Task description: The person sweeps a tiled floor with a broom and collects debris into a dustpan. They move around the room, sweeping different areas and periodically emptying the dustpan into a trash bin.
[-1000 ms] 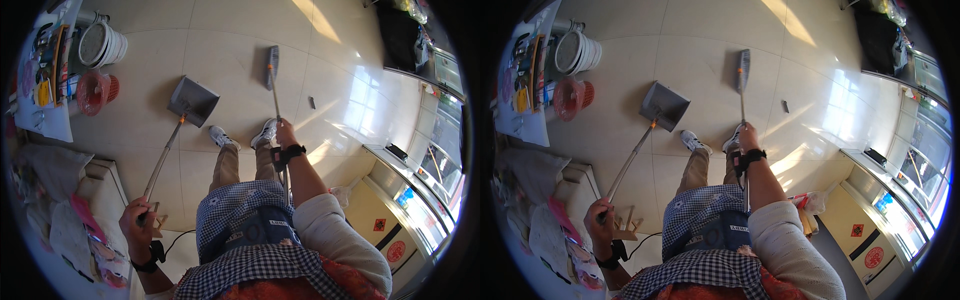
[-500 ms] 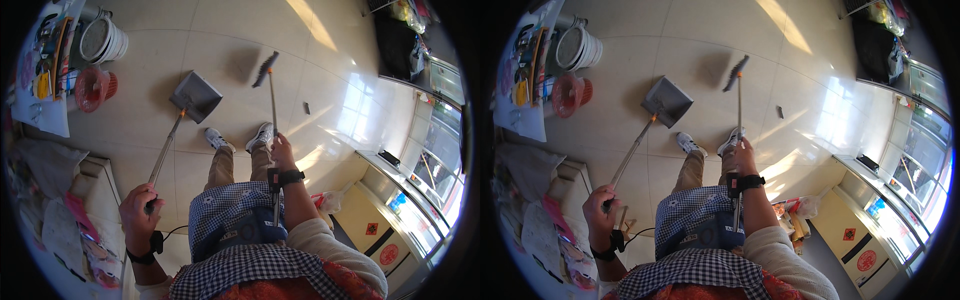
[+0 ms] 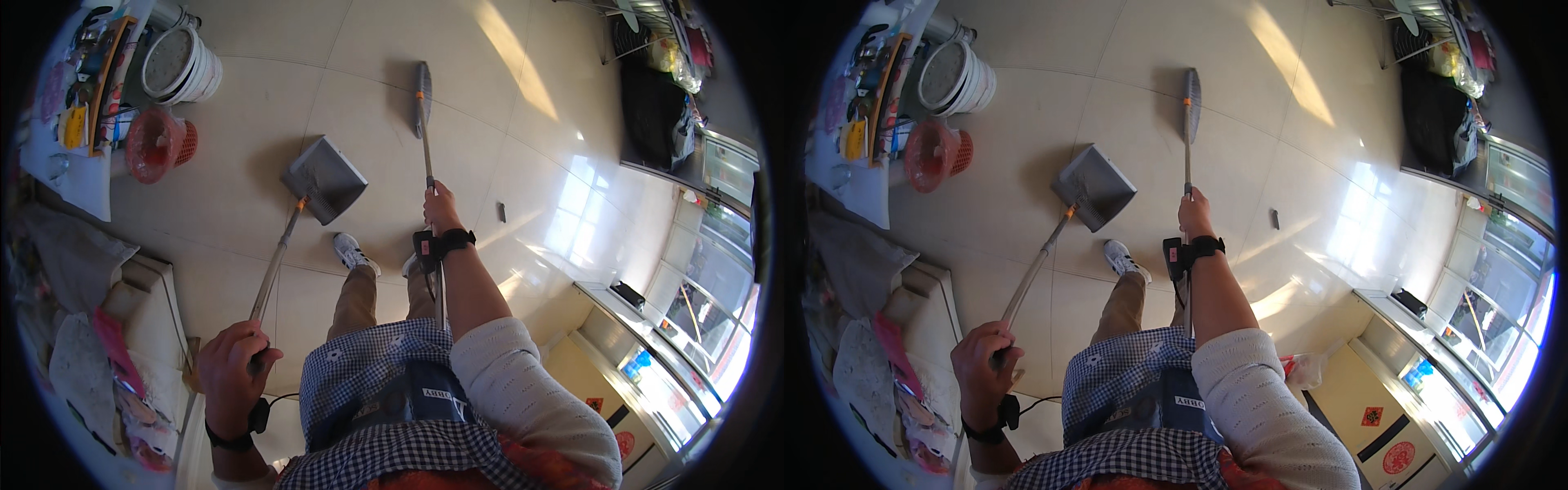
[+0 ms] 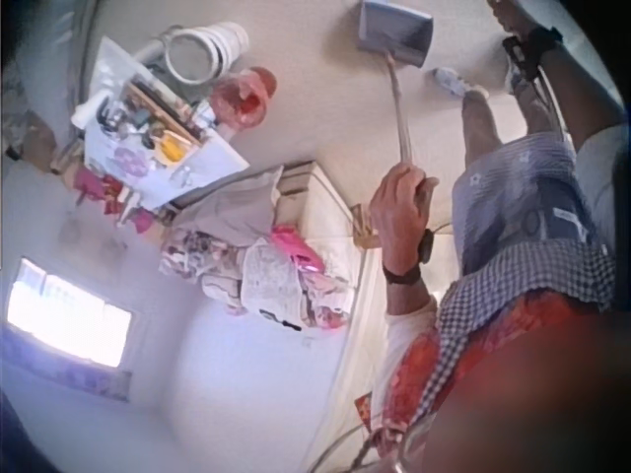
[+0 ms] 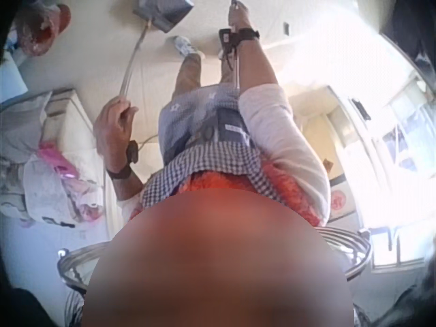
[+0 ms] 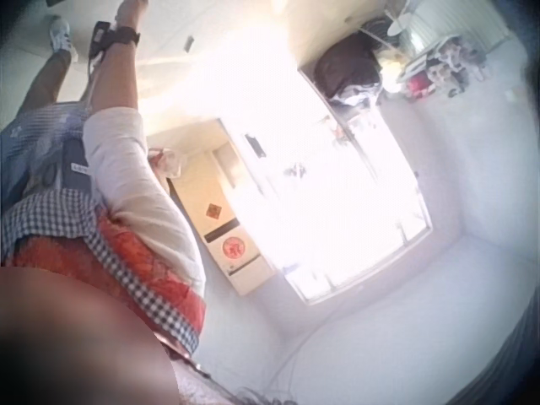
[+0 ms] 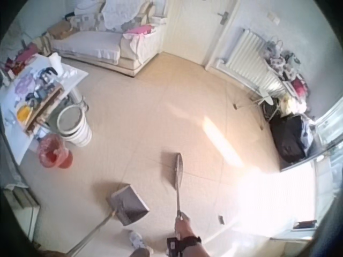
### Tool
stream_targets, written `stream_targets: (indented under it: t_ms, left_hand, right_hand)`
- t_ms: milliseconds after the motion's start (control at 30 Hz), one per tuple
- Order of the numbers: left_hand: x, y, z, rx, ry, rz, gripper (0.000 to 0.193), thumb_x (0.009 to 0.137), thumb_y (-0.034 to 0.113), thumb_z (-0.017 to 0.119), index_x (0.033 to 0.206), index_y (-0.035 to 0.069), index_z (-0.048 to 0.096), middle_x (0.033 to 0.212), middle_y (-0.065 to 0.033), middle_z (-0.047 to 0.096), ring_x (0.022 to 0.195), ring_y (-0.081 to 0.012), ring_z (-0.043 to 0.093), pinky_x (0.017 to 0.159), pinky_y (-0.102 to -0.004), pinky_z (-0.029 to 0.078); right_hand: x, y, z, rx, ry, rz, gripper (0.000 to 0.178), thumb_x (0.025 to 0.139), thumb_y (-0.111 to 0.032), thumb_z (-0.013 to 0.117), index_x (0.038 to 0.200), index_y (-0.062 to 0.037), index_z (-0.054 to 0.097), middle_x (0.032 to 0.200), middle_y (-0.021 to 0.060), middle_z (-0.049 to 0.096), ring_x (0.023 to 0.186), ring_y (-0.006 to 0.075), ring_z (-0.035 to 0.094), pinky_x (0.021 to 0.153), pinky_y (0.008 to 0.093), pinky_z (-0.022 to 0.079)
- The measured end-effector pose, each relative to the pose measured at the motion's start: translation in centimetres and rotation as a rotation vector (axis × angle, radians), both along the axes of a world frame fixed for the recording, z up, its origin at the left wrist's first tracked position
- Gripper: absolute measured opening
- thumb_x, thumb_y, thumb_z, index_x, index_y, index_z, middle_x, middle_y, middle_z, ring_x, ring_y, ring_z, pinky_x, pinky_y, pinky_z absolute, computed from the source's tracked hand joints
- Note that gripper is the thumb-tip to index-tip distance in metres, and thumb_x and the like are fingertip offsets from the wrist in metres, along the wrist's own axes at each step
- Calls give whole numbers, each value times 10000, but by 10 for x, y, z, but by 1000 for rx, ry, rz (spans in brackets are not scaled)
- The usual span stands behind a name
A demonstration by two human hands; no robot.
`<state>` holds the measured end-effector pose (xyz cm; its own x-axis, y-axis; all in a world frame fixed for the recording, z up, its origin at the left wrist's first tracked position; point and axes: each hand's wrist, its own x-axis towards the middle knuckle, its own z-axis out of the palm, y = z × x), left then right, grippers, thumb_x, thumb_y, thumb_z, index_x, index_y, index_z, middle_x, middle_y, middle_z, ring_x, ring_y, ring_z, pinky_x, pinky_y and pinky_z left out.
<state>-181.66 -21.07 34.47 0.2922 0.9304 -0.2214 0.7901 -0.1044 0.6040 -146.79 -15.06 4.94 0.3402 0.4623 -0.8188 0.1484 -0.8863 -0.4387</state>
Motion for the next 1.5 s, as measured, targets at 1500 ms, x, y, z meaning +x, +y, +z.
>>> stream_targets:
  t_ms: [1500]
  left_hand:
    - [47, -112, 30, -57, 339, 786, 247, 681, 67, 701, 879, 24, 559, 886, -111, 635, 801, -258, 595, 734, -333, 471]
  right_hand:
    - [132, 161, 19, 525, -334, 1410, 368, 824, -88, 481, 1189, -123, 512, 884, 172, 631, 838, 352, 601, 703, 458, 478]
